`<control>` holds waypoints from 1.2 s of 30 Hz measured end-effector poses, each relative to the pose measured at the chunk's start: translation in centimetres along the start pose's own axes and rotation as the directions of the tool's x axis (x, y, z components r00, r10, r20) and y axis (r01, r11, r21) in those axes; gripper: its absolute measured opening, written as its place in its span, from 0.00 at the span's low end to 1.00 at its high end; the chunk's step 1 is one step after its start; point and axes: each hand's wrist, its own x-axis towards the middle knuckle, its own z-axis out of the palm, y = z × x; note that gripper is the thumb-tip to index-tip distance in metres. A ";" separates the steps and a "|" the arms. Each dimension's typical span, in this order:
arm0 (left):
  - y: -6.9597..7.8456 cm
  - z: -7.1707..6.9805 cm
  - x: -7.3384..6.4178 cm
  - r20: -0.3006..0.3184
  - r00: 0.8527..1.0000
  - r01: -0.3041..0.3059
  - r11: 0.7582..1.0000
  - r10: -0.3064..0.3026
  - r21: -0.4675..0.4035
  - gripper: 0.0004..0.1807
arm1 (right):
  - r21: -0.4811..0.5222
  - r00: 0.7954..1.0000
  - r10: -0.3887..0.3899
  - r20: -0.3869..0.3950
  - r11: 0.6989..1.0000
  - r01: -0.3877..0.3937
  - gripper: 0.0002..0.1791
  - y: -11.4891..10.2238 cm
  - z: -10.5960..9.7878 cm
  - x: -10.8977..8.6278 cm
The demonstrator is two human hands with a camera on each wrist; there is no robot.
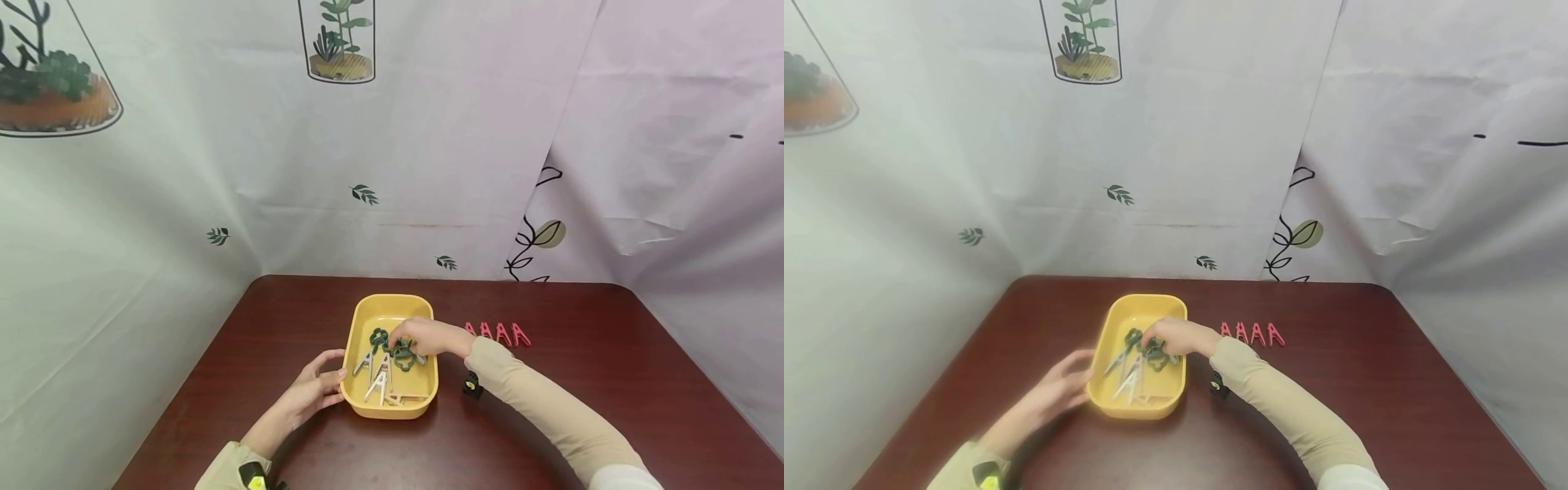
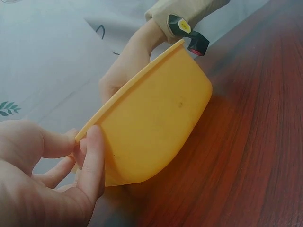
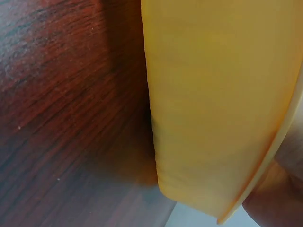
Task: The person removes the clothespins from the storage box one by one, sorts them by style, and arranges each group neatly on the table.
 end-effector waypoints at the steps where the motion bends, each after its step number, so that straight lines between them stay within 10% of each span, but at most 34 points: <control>1: 0.0 0.0 0.0 0.000 1.000 0.000 1.000 0.000 0.000 0.29 | -0.006 1.000 -0.005 0.000 1.000 0.005 0.25 0.0 0.0 0.0; 36: 0.1 0.2 -0.1 -0.010 1.000 0.000 1.000 0.000 -0.001 0.29 | -0.134 0.993 0.078 0.094 0.989 -0.065 0.24 -0.2 -0.6 0.4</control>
